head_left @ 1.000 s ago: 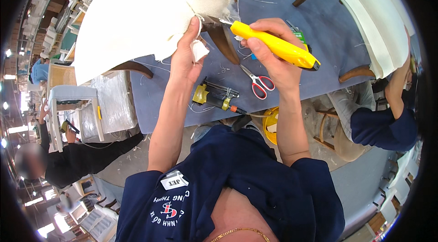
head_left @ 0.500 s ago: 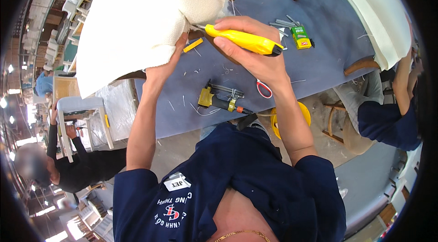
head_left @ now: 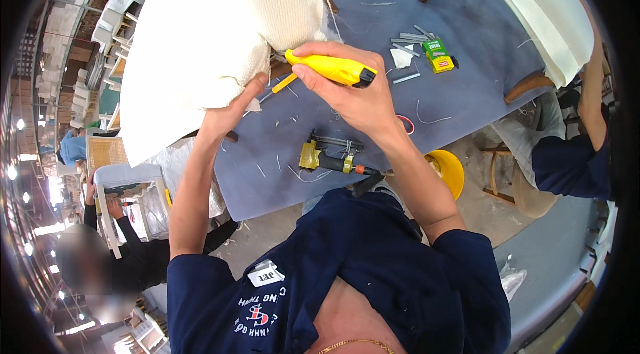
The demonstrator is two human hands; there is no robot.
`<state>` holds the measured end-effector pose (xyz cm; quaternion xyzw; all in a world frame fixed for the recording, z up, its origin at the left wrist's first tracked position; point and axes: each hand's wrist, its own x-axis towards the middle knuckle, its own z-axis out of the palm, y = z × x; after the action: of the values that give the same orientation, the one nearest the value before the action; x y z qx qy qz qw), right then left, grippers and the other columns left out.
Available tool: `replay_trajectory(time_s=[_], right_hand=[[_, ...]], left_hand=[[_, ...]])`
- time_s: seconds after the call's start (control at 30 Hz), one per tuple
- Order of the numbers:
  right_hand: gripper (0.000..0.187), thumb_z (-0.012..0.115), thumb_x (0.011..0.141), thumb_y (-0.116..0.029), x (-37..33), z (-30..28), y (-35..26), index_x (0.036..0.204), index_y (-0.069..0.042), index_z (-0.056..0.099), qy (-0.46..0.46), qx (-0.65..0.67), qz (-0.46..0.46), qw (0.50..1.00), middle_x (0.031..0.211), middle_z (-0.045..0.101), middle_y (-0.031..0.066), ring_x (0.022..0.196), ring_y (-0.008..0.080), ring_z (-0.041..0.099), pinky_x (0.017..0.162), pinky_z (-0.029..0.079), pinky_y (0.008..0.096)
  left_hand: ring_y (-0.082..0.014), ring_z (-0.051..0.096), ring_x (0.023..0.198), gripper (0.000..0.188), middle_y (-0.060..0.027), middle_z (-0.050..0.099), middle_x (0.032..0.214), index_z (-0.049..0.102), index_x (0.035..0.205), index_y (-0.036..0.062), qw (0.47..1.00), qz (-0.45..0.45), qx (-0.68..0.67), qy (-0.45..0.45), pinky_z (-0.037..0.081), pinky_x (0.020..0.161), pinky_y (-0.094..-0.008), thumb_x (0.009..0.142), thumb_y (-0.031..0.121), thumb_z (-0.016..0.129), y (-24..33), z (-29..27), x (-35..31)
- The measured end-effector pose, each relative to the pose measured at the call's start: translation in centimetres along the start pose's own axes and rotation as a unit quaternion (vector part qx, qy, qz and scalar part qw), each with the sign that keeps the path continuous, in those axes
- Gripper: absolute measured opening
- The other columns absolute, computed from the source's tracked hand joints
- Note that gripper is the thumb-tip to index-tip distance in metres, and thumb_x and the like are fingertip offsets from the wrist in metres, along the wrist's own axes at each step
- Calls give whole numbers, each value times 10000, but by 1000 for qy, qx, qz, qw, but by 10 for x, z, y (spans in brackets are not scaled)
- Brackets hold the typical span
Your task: The person covers a chair with white fabric, trims excess material with a utility knife and scissors, and secures the fabric using a staple gun. The person repeatedly smooths, cuts, and staples the fabric around the chair frame.
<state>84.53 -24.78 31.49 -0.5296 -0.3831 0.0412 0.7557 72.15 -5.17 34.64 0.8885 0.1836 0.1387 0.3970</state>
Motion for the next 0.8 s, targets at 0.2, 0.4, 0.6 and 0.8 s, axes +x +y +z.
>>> replay_trajectory(time_s=[0.2, 0.4, 0.6, 0.8], right_hand=[[212, 765, 858, -126, 1, -1, 0, 1036, -13, 740, -8, 53, 74, 996, 855, 742, 94, 714, 133, 682, 664, 524, 272], [188, 761, 883, -90, 6, -4, -5, 1048, -1, 744, -41, 6, 84, 996, 940, 745, 46, 824, 72, 654, 724, 516, 230], [176, 758, 886, -90, 9, 0, -7, 1036, 1, 743, -28, 16, 125, 992, 922, 739, 44, 820, 67, 647, 731, 517, 228], [187, 763, 883, -95, 6, -1, 0, 1047, -8, 740, -11, 43, 105, 993, 957, 742, 44, 841, 73, 656, 746, 529, 238]], left_hand=[[-160, 641, 823, 255, -50, 704, 918, 712, 1073, 16, 1000, 6, 0, 25, 525, 733, -320, 873, 166, 765, -11, 6, -2], [-165, 644, 831, 270, -51, 702, 930, 706, 1090, 23, 999, 33, 43, 2, 529, 741, -323, 878, 180, 760, -13, 6, 1], [-169, 642, 801, 250, -59, 691, 883, 705, 1051, 23, 997, 35, 61, -28, 524, 716, -328, 876, 194, 760, -8, 3, -1], [-144, 630, 727, 223, -34, 677, 776, 717, 982, 28, 999, 8, 27, -38, 509, 662, -308, 878, 219, 762, 0, 3, -1]])
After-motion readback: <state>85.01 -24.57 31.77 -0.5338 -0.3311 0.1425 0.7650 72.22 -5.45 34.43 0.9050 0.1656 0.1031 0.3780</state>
